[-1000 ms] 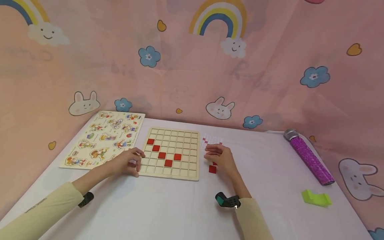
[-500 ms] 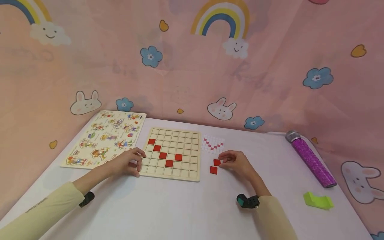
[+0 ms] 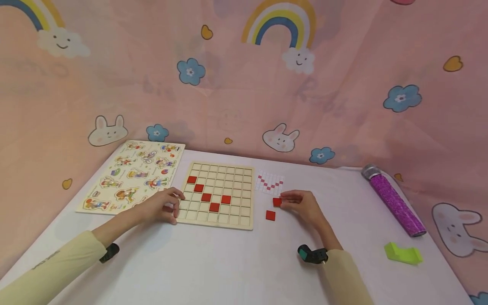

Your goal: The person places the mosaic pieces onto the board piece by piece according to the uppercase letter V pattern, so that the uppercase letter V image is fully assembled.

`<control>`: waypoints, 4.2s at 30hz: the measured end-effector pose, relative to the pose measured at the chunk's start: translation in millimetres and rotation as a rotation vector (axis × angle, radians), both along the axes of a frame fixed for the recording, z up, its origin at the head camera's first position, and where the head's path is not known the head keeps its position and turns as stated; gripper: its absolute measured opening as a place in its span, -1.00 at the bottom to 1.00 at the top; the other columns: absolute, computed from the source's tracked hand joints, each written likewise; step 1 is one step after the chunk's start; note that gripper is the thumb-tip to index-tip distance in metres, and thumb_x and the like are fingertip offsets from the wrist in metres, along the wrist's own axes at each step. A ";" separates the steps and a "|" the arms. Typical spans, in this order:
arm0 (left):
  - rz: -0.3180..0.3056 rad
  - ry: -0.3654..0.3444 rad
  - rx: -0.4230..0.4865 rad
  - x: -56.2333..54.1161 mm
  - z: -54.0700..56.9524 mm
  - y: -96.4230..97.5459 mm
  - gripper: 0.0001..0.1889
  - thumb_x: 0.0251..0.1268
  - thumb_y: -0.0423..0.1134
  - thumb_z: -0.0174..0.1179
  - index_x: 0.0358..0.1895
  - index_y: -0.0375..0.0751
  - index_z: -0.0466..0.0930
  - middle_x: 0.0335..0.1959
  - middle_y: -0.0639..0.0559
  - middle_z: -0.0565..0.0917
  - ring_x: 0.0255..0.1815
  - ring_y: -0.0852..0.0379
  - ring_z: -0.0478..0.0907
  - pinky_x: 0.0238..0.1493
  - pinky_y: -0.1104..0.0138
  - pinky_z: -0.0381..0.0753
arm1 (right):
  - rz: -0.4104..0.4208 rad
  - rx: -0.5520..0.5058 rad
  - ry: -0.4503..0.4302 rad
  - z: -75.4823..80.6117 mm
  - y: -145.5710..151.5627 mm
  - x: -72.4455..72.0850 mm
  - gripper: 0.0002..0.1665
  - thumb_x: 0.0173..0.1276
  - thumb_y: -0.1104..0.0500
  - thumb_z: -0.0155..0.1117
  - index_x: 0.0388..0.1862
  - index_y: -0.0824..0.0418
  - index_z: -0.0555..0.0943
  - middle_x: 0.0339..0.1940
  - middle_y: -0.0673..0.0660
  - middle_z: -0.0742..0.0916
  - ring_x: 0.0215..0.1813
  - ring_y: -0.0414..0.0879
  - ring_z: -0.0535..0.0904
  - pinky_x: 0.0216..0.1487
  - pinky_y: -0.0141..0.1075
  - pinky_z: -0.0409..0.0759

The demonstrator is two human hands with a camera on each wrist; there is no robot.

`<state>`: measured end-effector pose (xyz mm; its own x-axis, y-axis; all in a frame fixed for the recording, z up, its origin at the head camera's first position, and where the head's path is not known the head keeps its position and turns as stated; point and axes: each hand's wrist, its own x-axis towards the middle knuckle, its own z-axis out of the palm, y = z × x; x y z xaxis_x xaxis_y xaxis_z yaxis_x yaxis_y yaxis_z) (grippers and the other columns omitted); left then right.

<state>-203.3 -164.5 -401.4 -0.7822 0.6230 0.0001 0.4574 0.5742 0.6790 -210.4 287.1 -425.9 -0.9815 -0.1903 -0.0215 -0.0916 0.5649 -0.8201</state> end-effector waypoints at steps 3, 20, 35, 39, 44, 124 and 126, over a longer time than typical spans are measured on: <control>0.000 -0.003 0.002 0.1 0.0 -0.2 -0.75 -0.13 -0.39 0.48 -0.58 -0.20 0.52 0.05 -0.18 0.47 0.10 -0.17 0.39 -0.04 0.30 0.56 | -0.029 0.007 0.011 1.0 -2.7 0.6 -0.52 0.21 0.22 0.39 0.10 0.36 0.59 0.00 0.28 0.70 0.04 0.09 0.64 0.03 -0.42 0.55; 0.003 -0.004 -0.001 -0.1 -1.8 0.1 -0.76 -0.11 -0.36 0.48 -0.58 -0.18 0.53 0.05 -0.16 0.46 0.08 -0.14 0.40 -0.03 0.26 0.55 | -0.133 -0.002 0.013 6.7 -35.1 -1.2 -0.54 0.23 0.26 0.37 0.12 0.37 0.58 -0.01 0.28 0.70 0.07 0.11 0.62 0.05 -0.32 0.54; 0.010 -0.002 -0.010 2.8 0.1 0.6 -0.76 -0.12 -0.38 0.48 -0.58 -0.19 0.53 0.05 -0.16 0.46 0.08 -0.14 0.40 -0.03 0.27 0.55 | -0.143 -0.069 -0.005 7.4 -65.7 -10.9 -0.56 0.22 0.28 0.37 0.09 0.36 0.60 -0.01 0.28 0.70 0.04 0.09 0.64 0.10 -0.22 0.52; 0.006 -0.006 -0.006 2.8 1.0 0.5 -0.77 -0.09 -0.37 0.47 -0.57 -0.19 0.53 0.06 -0.16 0.45 0.07 -0.14 0.41 -0.04 0.26 0.55 | -0.140 -0.074 0.002 9.2 -75.5 -12.5 -0.57 0.21 0.29 0.38 0.07 0.36 0.61 -0.04 0.28 0.71 0.02 0.09 0.66 0.12 -0.18 0.51; 0.000 0.006 -0.008 2.3 0.6 0.7 -0.76 -0.11 -0.38 0.48 -0.58 -0.19 0.53 0.05 -0.17 0.46 0.07 -0.15 0.41 -0.04 0.29 0.56 | -0.134 -0.094 -0.011 8.9 -86.5 -16.7 -0.58 0.19 0.29 0.39 0.05 0.37 0.62 -0.05 0.28 0.72 0.00 0.08 0.66 0.11 -0.20 0.52; 0.014 -0.029 0.020 2.8 -2.2 -1.1 -0.76 -0.10 -0.38 0.47 -0.56 -0.18 0.52 0.08 -0.14 0.45 0.11 -0.12 0.40 0.00 0.25 0.56 | 0.058 0.044 0.080 8.5 -35.0 33.6 -0.64 0.13 0.33 0.43 -0.08 0.39 0.62 -0.18 0.23 0.72 -0.22 -0.01 0.62 -0.18 -0.52 0.57; 0.011 -0.022 0.022 2.3 -2.5 -1.0 -0.76 -0.10 -0.37 0.47 -0.56 -0.19 0.52 0.07 -0.14 0.45 0.10 -0.12 0.41 0.00 0.25 0.56 | 0.055 0.048 0.084 10.2 -34.0 32.1 -0.64 0.14 0.32 0.42 -0.06 0.39 0.62 -0.17 0.23 0.72 -0.22 -0.02 0.63 -0.16 -0.54 0.55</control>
